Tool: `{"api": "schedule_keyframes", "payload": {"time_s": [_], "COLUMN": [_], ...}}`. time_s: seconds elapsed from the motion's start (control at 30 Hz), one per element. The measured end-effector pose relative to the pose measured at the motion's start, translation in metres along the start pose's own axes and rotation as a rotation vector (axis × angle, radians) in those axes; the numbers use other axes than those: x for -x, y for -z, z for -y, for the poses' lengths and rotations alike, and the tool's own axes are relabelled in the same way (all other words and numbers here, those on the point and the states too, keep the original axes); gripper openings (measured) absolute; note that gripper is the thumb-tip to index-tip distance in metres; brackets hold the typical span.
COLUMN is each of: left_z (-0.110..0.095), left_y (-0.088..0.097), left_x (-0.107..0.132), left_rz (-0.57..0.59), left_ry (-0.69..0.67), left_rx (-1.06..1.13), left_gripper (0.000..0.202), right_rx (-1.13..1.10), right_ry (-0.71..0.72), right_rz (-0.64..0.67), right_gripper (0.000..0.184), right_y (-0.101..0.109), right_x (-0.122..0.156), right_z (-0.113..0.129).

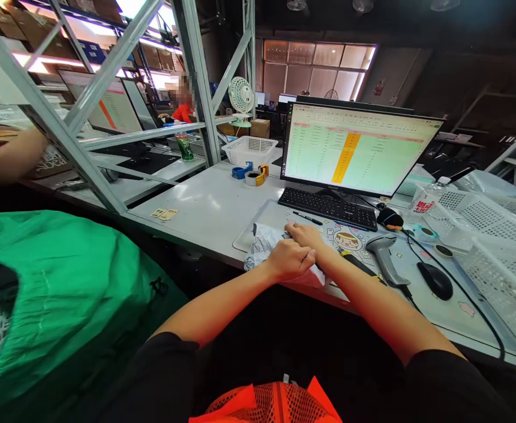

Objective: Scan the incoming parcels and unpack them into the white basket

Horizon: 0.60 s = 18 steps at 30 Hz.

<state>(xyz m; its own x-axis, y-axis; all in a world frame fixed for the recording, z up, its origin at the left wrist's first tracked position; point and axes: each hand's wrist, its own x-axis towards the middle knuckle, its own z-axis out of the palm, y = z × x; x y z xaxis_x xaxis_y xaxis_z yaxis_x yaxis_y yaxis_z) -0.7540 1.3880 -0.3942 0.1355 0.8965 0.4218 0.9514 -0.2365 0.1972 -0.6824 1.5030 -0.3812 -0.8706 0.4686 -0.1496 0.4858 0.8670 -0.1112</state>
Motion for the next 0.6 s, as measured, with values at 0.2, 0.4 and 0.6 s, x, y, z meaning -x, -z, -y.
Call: {"api": "schedule_keyframes", "payload": {"time_s": [0.2,0.4,0.6], "left_z": [-0.023,-0.043,-0.067], "left_y": [0.016,0.034,0.036], "left_x": [0.003,0.041,0.093], "left_rz": [0.148,0.160,0.060], "left_ry": [0.240,0.304,0.493], "left_rx": [-0.076,-0.060,0.038], "left_gripper": [0.057,0.048,0.038], "right_rx": [-0.013,-0.064,-0.130], "right_ry": [-0.108,-0.151,-0.163], "right_rz": [-0.055,-0.069,-0.030], "right_gripper": [0.034,0.037,0.034], "right_y": [0.001,-0.004,-0.004], "right_x": [-0.036,-0.055,-0.066], "right_z": [-0.028,-0.039,-0.025]}}
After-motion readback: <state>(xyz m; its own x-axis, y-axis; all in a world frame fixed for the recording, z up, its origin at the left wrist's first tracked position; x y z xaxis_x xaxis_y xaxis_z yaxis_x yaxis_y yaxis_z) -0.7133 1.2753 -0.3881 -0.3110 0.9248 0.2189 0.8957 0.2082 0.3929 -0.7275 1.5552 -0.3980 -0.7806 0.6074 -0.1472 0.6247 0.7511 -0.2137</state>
